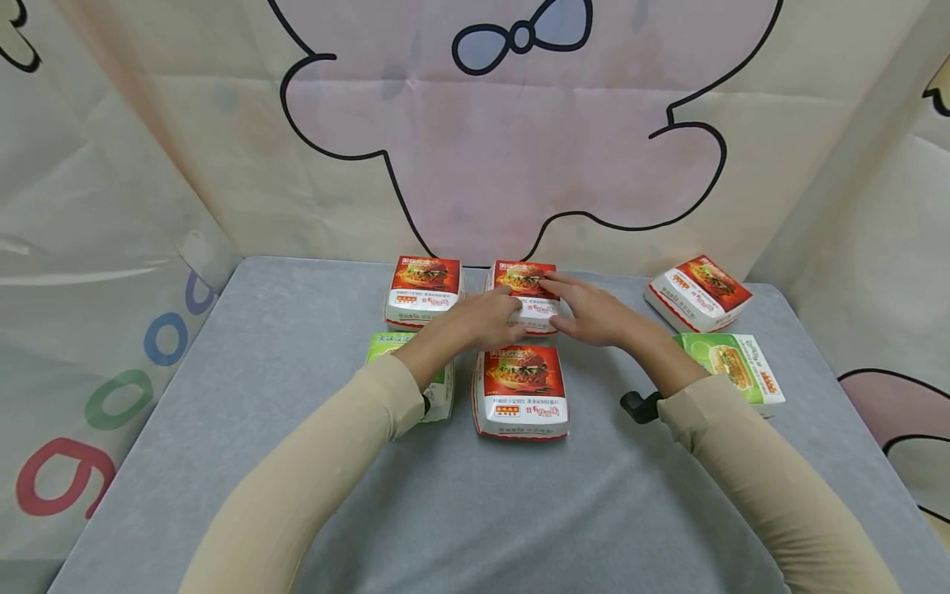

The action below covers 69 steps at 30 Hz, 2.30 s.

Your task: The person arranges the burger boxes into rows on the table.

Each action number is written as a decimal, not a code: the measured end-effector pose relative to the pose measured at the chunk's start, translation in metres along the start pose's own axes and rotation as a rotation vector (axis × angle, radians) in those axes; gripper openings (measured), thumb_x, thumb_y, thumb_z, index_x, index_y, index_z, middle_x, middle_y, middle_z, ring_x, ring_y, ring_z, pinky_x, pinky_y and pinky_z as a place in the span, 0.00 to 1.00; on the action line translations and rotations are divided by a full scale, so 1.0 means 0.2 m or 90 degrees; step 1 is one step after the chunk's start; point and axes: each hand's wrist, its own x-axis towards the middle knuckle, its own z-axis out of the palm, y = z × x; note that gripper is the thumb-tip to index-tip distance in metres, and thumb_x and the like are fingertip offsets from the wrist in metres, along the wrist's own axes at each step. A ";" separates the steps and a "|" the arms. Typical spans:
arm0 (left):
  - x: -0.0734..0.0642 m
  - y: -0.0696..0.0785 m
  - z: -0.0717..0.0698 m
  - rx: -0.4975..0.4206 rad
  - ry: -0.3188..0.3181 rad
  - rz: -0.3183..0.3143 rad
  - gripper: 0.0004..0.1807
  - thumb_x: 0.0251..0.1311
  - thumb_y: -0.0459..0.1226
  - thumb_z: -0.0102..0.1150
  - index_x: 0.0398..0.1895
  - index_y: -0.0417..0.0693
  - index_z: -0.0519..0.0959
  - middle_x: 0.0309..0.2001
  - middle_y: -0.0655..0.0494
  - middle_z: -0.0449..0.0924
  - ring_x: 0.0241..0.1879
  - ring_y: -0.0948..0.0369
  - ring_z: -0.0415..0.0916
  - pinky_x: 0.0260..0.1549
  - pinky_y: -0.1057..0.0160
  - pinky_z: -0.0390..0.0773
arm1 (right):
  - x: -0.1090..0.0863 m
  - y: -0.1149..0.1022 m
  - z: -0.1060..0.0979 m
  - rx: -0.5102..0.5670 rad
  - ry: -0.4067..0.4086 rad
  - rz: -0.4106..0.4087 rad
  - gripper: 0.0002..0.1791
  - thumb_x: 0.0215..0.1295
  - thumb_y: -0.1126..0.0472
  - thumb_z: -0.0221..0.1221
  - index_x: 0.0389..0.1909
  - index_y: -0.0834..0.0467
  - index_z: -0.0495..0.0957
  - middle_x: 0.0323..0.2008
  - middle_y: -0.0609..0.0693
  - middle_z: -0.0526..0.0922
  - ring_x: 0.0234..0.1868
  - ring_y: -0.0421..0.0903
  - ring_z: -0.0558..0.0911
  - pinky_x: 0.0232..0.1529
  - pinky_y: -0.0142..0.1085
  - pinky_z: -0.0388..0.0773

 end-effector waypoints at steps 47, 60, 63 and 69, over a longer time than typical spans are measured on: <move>-0.02 -0.02 -0.01 0.003 0.011 -0.001 0.28 0.72 0.50 0.52 0.69 0.46 0.72 0.70 0.47 0.64 0.61 0.53 0.69 0.58 0.51 0.72 | -0.10 0.02 0.01 0.027 0.005 0.002 0.34 0.71 0.58 0.58 0.75 0.59 0.60 0.75 0.64 0.54 0.73 0.64 0.58 0.65 0.62 0.62; -0.03 -0.02 -0.01 -0.004 0.051 -0.008 0.20 0.72 0.47 0.52 0.57 0.45 0.78 0.59 0.50 0.72 0.50 0.56 0.72 0.47 0.54 0.76 | -0.29 0.12 -0.04 0.028 0.028 0.023 0.34 0.71 0.56 0.58 0.75 0.58 0.61 0.74 0.63 0.57 0.72 0.64 0.60 0.64 0.63 0.64; -0.02 -0.02 -0.01 -0.012 0.091 -0.016 0.21 0.71 0.46 0.51 0.60 0.45 0.77 0.59 0.50 0.72 0.49 0.56 0.72 0.47 0.54 0.77 | -0.35 0.15 -0.06 0.041 0.038 0.020 0.33 0.71 0.57 0.58 0.74 0.59 0.61 0.74 0.64 0.58 0.73 0.64 0.59 0.63 0.63 0.63; -0.01 -0.01 0.00 -0.056 0.155 0.024 0.25 0.70 0.43 0.50 0.68 0.47 0.72 0.68 0.49 0.69 0.65 0.54 0.69 0.59 0.50 0.73 | -0.46 0.24 -0.11 0.070 0.072 0.015 0.32 0.70 0.58 0.60 0.72 0.61 0.63 0.71 0.64 0.64 0.72 0.65 0.59 0.65 0.65 0.59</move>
